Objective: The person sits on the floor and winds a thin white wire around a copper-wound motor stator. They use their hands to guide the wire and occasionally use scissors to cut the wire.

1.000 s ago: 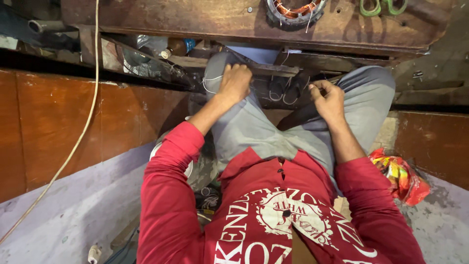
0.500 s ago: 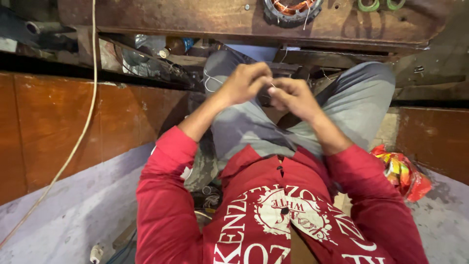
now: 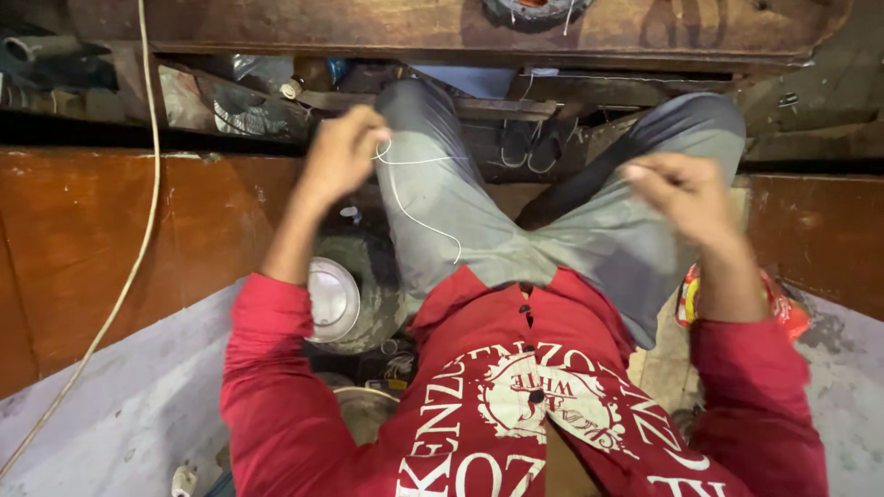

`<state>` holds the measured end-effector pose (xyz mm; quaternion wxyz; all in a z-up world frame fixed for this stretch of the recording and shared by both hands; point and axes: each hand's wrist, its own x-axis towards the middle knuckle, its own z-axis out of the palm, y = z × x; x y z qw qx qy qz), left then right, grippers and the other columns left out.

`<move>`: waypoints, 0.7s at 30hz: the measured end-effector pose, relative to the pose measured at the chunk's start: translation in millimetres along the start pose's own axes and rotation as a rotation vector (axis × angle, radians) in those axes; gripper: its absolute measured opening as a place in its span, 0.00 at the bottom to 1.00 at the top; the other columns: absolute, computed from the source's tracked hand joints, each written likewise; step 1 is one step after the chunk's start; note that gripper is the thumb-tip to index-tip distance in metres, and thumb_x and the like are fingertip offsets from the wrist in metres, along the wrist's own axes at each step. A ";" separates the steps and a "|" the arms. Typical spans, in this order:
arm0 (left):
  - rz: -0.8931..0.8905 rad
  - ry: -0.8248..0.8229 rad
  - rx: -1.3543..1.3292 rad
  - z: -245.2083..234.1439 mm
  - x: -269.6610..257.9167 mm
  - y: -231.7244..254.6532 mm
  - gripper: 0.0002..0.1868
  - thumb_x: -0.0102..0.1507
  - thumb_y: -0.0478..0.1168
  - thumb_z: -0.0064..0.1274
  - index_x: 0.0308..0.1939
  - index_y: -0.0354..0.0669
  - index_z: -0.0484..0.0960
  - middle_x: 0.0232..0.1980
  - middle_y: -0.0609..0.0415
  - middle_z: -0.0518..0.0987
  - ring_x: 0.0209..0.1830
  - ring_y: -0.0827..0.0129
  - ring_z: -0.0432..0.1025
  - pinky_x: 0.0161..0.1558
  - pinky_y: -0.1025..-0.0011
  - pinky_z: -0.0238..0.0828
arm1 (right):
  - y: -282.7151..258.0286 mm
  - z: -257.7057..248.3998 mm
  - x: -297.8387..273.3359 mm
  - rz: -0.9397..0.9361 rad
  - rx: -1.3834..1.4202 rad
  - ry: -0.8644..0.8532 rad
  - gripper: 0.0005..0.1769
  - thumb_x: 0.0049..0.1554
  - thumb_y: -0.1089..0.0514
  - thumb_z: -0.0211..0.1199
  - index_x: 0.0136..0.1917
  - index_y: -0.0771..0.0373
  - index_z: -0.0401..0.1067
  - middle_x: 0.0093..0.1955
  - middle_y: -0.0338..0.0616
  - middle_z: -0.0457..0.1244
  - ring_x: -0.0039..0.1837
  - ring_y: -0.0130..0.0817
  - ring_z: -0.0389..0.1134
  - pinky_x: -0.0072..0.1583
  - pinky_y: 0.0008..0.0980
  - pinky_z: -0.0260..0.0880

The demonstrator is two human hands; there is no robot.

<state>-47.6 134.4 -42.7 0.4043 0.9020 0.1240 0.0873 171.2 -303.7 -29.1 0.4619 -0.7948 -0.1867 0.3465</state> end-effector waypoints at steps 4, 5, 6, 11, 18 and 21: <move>0.149 0.010 0.086 66.1 1.7 78.1 0.07 0.66 0.38 0.53 0.48 0.45 0.79 0.37 0.43 0.83 0.37 0.46 0.79 0.36 0.54 0.73 | -24.9 100.0 18.2 -0.069 0.488 -0.395 0.27 0.65 0.42 0.55 0.64 0.65 0.73 0.59 0.46 0.71 0.58 0.31 0.73 0.58 0.31 0.75; 0.167 -0.007 0.104 82.6 -0.4 97.0 0.05 0.68 0.40 0.55 0.47 0.46 0.79 0.35 0.45 0.83 0.34 0.47 0.78 0.32 0.54 0.72 | -31.2 120.2 20.0 -0.090 0.752 -0.536 0.33 0.63 0.38 0.54 0.68 0.64 0.71 0.62 0.47 0.70 0.61 0.33 0.71 0.61 0.33 0.72; 0.285 0.007 0.088 92.0 -5.2 111.1 0.08 0.65 0.39 0.54 0.47 0.44 0.78 0.34 0.46 0.82 0.32 0.49 0.78 0.31 0.55 0.72 | -37.1 132.6 22.8 -0.024 0.925 -0.461 0.31 0.63 0.38 0.54 0.67 0.64 0.71 0.60 0.47 0.70 0.59 0.33 0.71 0.59 0.33 0.71; 0.361 -0.076 0.043 109.0 -37.3 130.6 0.06 0.70 0.40 0.55 0.43 0.42 0.76 0.31 0.49 0.81 0.29 0.53 0.78 0.30 0.56 0.72 | -49.2 106.9 27.3 -0.086 1.515 -0.190 0.14 0.77 0.50 0.57 0.63 0.63 0.72 0.45 0.37 0.65 0.47 0.28 0.65 0.54 0.33 0.66; 0.242 0.010 0.007 129.3 -37.7 104.9 0.07 0.68 0.41 0.55 0.46 0.44 0.77 0.33 0.49 0.82 0.28 0.52 0.78 0.29 0.55 0.74 | -29.6 78.5 -0.1 -0.120 0.679 0.156 0.22 0.72 0.46 0.57 0.50 0.68 0.74 0.36 0.41 0.63 0.32 0.27 0.58 0.37 0.29 0.55; 0.195 0.052 0.099 137.2 -22.5 114.8 0.10 0.67 0.47 0.53 0.46 0.47 0.79 0.36 0.49 0.82 0.28 0.53 0.78 0.27 0.57 0.72 | -24.3 109.0 -22.5 0.065 0.505 -0.228 0.34 0.68 0.37 0.46 0.52 0.69 0.78 0.38 0.46 0.70 0.36 0.30 0.68 0.41 0.29 0.65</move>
